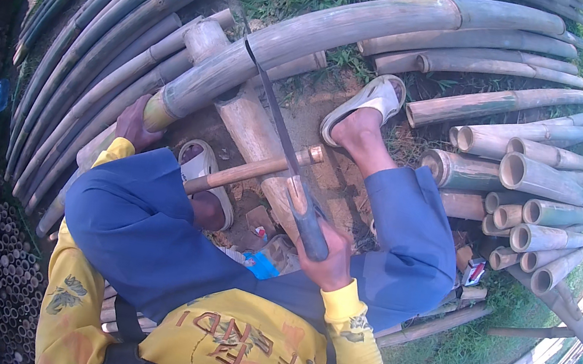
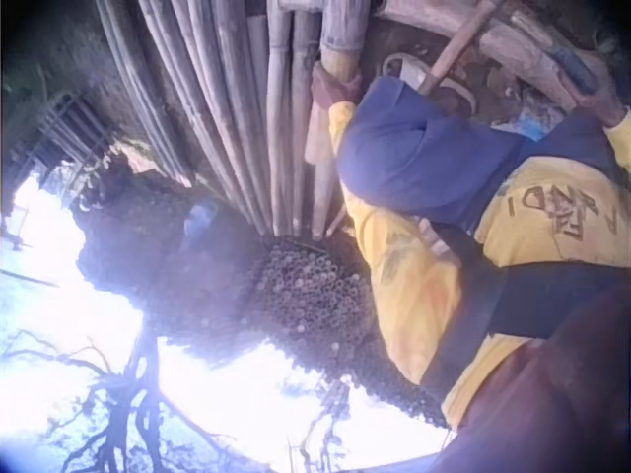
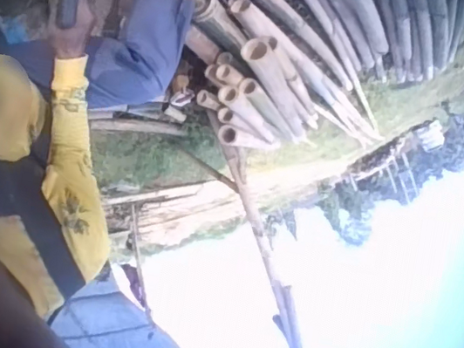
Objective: The person uses a hand saw to cut bamboo poles into shorter sections. They position each pole on a wooden support, saw through it, and then move the cut pieces aside.
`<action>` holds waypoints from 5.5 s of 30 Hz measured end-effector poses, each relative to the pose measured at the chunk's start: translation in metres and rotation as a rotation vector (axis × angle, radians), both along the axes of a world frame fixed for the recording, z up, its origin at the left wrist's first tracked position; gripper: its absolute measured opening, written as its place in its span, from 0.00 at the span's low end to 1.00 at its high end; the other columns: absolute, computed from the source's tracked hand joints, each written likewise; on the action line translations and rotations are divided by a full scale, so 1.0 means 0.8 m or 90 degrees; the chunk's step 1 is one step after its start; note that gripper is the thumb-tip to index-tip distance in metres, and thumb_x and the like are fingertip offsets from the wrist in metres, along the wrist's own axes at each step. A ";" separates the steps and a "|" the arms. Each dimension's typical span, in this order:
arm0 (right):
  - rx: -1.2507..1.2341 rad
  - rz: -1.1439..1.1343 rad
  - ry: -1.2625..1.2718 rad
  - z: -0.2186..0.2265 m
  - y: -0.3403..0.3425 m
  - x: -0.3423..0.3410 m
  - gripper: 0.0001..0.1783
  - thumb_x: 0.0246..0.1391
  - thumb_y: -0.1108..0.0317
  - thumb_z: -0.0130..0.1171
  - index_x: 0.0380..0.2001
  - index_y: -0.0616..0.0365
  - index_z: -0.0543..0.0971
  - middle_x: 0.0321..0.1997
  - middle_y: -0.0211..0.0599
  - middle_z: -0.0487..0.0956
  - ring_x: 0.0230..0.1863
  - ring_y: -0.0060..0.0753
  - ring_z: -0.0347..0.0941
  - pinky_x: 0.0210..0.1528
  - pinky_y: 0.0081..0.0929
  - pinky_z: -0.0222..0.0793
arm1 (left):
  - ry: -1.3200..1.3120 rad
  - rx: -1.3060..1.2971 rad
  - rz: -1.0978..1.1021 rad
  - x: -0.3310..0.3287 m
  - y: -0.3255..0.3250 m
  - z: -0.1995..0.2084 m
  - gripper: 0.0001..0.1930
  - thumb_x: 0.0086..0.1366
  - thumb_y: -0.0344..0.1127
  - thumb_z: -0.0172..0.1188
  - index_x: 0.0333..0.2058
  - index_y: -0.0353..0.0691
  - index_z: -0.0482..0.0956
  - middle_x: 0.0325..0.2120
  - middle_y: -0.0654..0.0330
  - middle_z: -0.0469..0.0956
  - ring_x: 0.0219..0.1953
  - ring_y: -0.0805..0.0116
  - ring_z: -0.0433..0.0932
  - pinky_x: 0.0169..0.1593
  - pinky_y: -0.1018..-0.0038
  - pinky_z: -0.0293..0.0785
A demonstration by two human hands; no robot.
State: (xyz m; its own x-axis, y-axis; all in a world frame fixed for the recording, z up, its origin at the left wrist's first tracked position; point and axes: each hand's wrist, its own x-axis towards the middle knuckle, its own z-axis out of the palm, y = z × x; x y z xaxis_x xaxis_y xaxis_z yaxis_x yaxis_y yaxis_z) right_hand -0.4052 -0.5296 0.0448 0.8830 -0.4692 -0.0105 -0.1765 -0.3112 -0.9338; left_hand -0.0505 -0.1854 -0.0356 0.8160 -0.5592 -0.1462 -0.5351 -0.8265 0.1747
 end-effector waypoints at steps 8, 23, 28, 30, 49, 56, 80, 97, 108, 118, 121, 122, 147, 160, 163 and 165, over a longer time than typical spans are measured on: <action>0.014 0.031 0.057 -0.029 -0.017 0.062 0.05 0.51 0.76 0.65 0.32 0.63 0.80 0.25 0.47 0.79 0.26 0.44 0.81 0.32 0.33 0.73 | 0.030 0.016 0.009 0.003 -0.005 0.004 0.47 0.41 0.47 0.78 0.62 0.43 0.69 0.52 0.47 0.80 0.53 0.41 0.79 0.58 0.53 0.75; 0.043 0.013 0.107 0.042 -0.029 -0.022 0.05 0.51 0.77 0.65 0.32 0.63 0.80 0.20 0.36 0.75 0.20 0.26 0.70 0.29 0.27 0.68 | 0.035 -0.011 -0.012 -0.010 -0.007 0.014 0.45 0.41 0.47 0.78 0.60 0.42 0.70 0.49 0.46 0.81 0.52 0.41 0.79 0.58 0.53 0.74; 0.025 -0.005 0.073 0.044 -0.018 -0.011 0.05 0.51 0.77 0.66 0.32 0.63 0.80 0.20 0.36 0.75 0.19 0.28 0.70 0.29 0.28 0.67 | 0.021 0.000 0.009 0.003 0.002 0.001 0.49 0.40 0.48 0.78 0.62 0.42 0.69 0.50 0.45 0.81 0.52 0.41 0.80 0.58 0.54 0.75; 0.008 -0.003 0.097 0.069 -0.024 -0.008 0.06 0.50 0.77 0.66 0.32 0.64 0.80 0.21 0.38 0.76 0.20 0.31 0.73 0.29 0.29 0.68 | 0.081 0.025 0.019 -0.002 0.008 0.008 0.50 0.39 0.48 0.78 0.63 0.42 0.69 0.50 0.45 0.81 0.52 0.41 0.80 0.58 0.53 0.75; -0.082 -0.085 0.019 0.082 0.020 -0.062 0.06 0.49 0.78 0.69 0.29 0.62 0.80 0.20 0.34 0.75 0.19 0.32 0.72 0.26 0.29 0.65 | 0.254 -0.148 -0.104 0.036 0.021 0.102 0.44 0.39 0.47 0.78 0.58 0.39 0.74 0.47 0.43 0.82 0.50 0.41 0.81 0.58 0.55 0.75; -0.045 -0.058 0.127 0.150 -0.028 -0.074 0.06 0.46 0.79 0.67 0.28 0.63 0.80 0.22 0.33 0.78 0.21 0.27 0.74 0.28 0.26 0.68 | 0.323 -0.067 -0.083 0.013 0.026 0.117 0.46 0.36 0.50 0.79 0.56 0.38 0.75 0.47 0.44 0.83 0.49 0.40 0.82 0.56 0.53 0.74; 0.040 -0.099 0.114 0.191 -0.029 -0.150 0.08 0.49 0.81 0.66 0.34 0.65 0.81 0.23 0.26 0.77 0.23 0.16 0.69 0.29 0.17 0.64 | 0.029 -0.081 -0.012 0.098 0.037 0.153 0.44 0.40 0.48 0.77 0.58 0.43 0.71 0.43 0.44 0.83 0.47 0.39 0.82 0.53 0.53 0.75; -0.314 -0.225 0.070 0.267 -0.018 -0.208 0.14 0.48 0.77 0.65 0.41 0.68 0.83 0.25 0.33 0.80 0.25 0.23 0.74 0.34 0.21 0.69 | -0.146 -0.221 -0.091 0.033 0.043 0.279 0.43 0.44 0.43 0.77 0.60 0.37 0.73 0.46 0.44 0.83 0.50 0.45 0.83 0.55 0.57 0.77; -0.392 -0.394 0.211 0.275 0.069 -0.421 0.07 0.43 0.74 0.69 0.27 0.59 0.80 0.19 0.35 0.74 0.18 0.34 0.70 0.25 0.28 0.64 | -0.062 -0.165 -0.086 0.021 0.037 0.221 0.37 0.46 0.42 0.75 0.55 0.38 0.72 0.42 0.42 0.84 0.47 0.41 0.84 0.51 0.53 0.77; -0.354 -0.520 0.287 0.092 0.221 -0.535 0.13 0.38 0.72 0.69 0.30 0.57 0.78 0.27 0.43 0.78 0.28 0.52 0.78 0.31 0.41 0.73 | -0.039 -0.078 -0.066 0.053 0.040 0.178 0.43 0.46 0.50 0.77 0.58 0.38 0.71 0.44 0.38 0.84 0.48 0.37 0.83 0.51 0.50 0.78; -0.422 -0.470 0.305 0.011 0.204 -0.517 0.15 0.38 0.69 0.71 0.32 0.56 0.78 0.30 0.44 0.78 0.32 0.53 0.78 0.35 0.44 0.74 | -0.048 -0.082 -0.066 0.048 0.050 0.182 0.44 0.45 0.50 0.77 0.59 0.38 0.71 0.44 0.38 0.84 0.48 0.37 0.83 0.51 0.50 0.78; -0.437 -0.451 0.336 -0.011 0.193 -0.506 0.16 0.38 0.69 0.71 0.32 0.56 0.78 0.30 0.43 0.78 0.34 0.53 0.78 0.37 0.45 0.74 | -0.051 -0.084 -0.068 0.046 0.058 0.184 0.44 0.45 0.50 0.77 0.60 0.38 0.71 0.44 0.38 0.84 0.48 0.37 0.83 0.51 0.50 0.78; -0.474 0.289 -0.172 0.067 0.059 0.324 0.44 0.52 0.47 0.70 0.65 0.62 0.69 0.68 0.54 0.70 0.71 0.57 0.63 0.76 0.49 0.53 | -0.041 -0.201 -0.081 -0.008 0.029 0.293 0.40 0.39 0.46 0.77 0.53 0.39 0.77 0.41 0.46 0.83 0.45 0.44 0.83 0.51 0.57 0.77; -0.441 0.413 -0.428 -0.001 0.093 0.413 0.11 0.67 0.58 0.58 0.33 0.53 0.78 0.32 0.40 0.80 0.40 0.47 0.80 0.43 0.44 0.75 | -0.026 -0.198 -0.085 0.014 0.036 0.294 0.41 0.38 0.47 0.77 0.53 0.37 0.76 0.44 0.45 0.82 0.46 0.42 0.82 0.52 0.56 0.77; -0.468 0.441 -0.401 -0.014 0.099 0.414 0.14 0.66 0.59 0.59 0.28 0.53 0.76 0.26 0.39 0.78 0.33 0.48 0.80 0.34 0.44 0.76 | -0.026 -0.188 -0.077 0.016 0.036 0.293 0.41 0.38 0.47 0.77 0.53 0.37 0.76 0.44 0.45 0.82 0.46 0.43 0.82 0.53 0.56 0.77; -0.507 0.525 -0.371 -0.051 0.095 0.394 0.16 0.65 0.58 0.60 0.26 0.53 0.74 0.25 0.39 0.78 0.29 0.47 0.80 0.31 0.44 0.75 | -0.046 -0.207 -0.076 0.018 0.036 0.300 0.41 0.38 0.47 0.77 0.54 0.37 0.76 0.45 0.45 0.82 0.46 0.44 0.83 0.53 0.56 0.77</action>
State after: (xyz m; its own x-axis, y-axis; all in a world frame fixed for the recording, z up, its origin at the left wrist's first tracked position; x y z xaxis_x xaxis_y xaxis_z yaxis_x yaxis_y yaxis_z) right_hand -0.0898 -0.4534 0.0042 0.6931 0.5172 0.5022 0.7035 -0.6374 -0.3144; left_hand -0.0362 -0.1563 0.2042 0.7436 -0.6594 0.1105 -0.6453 -0.6644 0.3770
